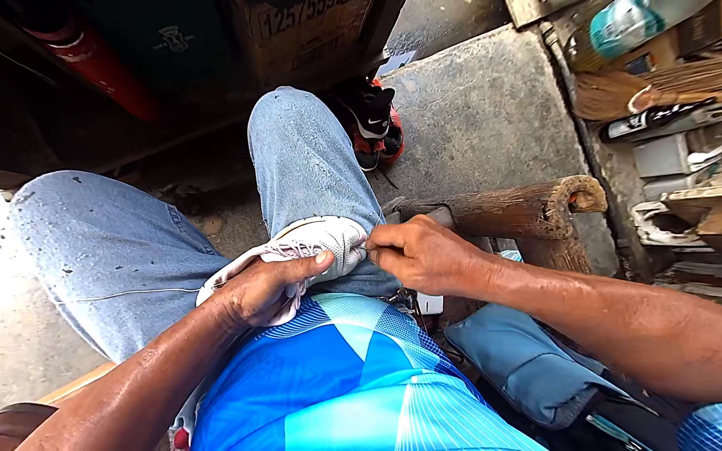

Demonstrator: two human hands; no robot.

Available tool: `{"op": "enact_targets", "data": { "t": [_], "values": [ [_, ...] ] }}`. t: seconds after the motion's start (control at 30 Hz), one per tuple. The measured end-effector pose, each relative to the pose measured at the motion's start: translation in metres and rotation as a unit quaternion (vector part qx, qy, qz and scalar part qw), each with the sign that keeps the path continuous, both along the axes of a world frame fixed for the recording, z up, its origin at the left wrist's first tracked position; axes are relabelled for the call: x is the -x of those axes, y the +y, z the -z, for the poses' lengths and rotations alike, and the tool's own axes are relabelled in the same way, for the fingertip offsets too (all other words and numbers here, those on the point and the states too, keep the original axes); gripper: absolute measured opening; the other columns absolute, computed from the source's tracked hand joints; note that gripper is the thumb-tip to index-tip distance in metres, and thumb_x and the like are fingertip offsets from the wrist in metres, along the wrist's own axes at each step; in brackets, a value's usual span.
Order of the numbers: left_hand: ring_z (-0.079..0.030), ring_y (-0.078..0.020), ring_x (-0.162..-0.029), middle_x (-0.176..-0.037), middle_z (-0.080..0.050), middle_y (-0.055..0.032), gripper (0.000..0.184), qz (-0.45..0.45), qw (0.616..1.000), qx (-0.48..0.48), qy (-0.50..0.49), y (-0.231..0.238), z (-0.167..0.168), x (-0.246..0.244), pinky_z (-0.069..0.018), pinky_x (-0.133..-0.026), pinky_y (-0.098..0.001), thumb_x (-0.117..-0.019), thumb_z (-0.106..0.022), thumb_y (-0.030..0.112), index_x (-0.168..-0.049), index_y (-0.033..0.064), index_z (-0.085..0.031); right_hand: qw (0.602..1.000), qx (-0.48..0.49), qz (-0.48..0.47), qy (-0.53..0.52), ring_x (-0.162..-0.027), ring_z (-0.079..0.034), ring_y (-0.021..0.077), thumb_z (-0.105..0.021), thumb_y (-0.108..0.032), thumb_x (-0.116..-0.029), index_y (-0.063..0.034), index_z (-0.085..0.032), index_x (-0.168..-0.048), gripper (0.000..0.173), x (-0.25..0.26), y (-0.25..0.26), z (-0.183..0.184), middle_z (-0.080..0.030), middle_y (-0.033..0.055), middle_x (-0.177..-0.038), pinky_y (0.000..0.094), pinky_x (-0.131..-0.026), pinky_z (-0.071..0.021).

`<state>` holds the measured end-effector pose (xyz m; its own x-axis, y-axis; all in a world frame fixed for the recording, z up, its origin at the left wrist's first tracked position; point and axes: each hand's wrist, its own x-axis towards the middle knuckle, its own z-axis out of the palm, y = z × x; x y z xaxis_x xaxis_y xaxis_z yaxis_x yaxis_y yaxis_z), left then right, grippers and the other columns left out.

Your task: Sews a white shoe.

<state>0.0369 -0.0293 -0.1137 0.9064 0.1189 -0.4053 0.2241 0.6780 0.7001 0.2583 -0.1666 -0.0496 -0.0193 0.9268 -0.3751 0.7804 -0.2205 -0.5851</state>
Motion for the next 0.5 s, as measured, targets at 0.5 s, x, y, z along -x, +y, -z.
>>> {"op": "enact_targets", "data": {
  "t": [0.5],
  "values": [
    [-0.069,-0.0051,-0.092,-0.097,-0.073,0.0032,0.021,0.002,1.000,0.004,0.008,0.001,0.000,0.000,-0.0570,-0.083,-0.0238,-0.0906,-0.075,0.036,-0.107,0.0223,-0.073,0.974,-0.115,-0.120,-0.152,-0.057,-0.060,0.0225,-0.057,-0.013,-0.0921,-0.0080,-0.068,-0.086,0.013,0.009,-0.003,0.008,-0.058,0.0059,-0.069,0.0388,-0.046,-0.0464]
  ]
}}
